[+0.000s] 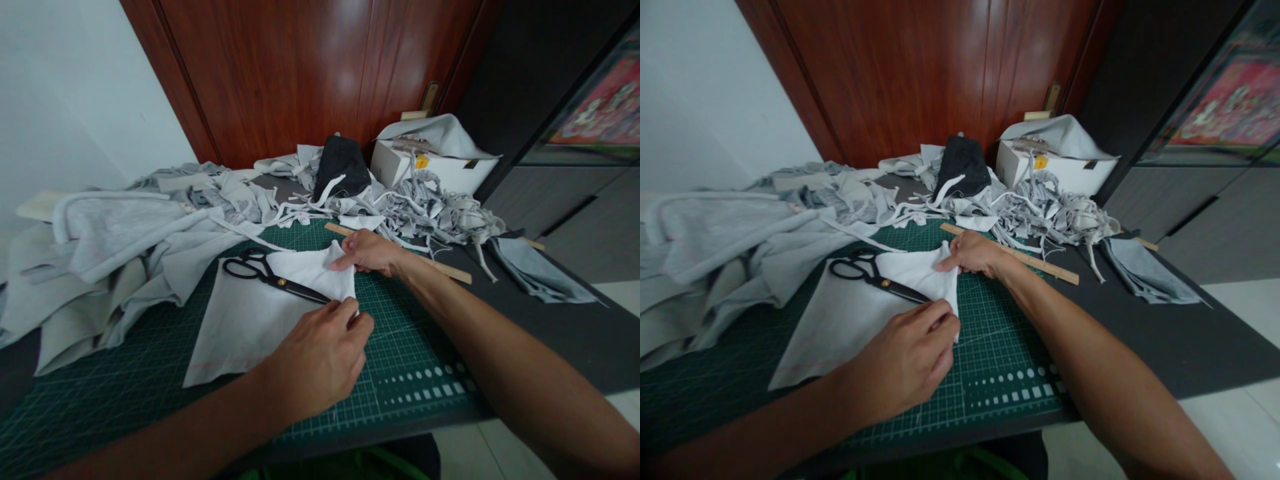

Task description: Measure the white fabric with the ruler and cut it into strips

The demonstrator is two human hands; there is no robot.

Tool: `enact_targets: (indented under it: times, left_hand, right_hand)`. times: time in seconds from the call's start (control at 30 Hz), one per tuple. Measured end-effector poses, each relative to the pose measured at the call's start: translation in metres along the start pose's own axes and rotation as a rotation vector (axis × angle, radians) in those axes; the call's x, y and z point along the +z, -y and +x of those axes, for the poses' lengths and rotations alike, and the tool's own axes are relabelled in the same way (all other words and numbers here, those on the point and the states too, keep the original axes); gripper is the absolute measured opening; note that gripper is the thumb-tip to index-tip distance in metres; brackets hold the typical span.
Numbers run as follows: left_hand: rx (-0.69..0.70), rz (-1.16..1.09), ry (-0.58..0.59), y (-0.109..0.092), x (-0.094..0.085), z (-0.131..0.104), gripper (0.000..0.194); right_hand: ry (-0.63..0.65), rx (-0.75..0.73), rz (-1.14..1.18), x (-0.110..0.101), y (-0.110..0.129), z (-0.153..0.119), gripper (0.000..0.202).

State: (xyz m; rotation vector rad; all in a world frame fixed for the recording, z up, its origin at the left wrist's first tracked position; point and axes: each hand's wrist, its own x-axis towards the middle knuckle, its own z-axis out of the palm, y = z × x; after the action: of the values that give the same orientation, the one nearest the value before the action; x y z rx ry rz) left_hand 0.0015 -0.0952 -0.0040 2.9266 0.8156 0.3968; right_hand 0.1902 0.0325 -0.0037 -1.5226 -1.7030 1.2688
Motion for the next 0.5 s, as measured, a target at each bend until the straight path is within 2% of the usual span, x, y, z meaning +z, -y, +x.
enact_targets:
  times: [0.07,0.13,0.33,0.5]
  left_hand:
    - [-0.029,-0.062,-0.069,0.0006,0.0011,-0.0003,0.011]
    - [-0.058,-0.104,-0.086,0.0011,0.0017,-0.0008,0.011]
    - [0.039,-0.048,0.006,-0.0029,0.0006,-0.0004,0.011]
    - [0.02,0.012,0.052,-0.0086,-0.0021,0.0053,0.012]
  right_hand:
    - [-0.048,-0.015,-0.081,0.0023,0.0009,0.001,0.053]
    - [-0.112,-0.042,-0.198,0.0043,0.0024,0.0013,0.051]
    - [-0.232,-0.083,-0.387,0.0069,0.0061,0.0014,0.043]
    - [-0.265,-0.096,-0.456,0.0052,0.0048,0.0038,0.041]
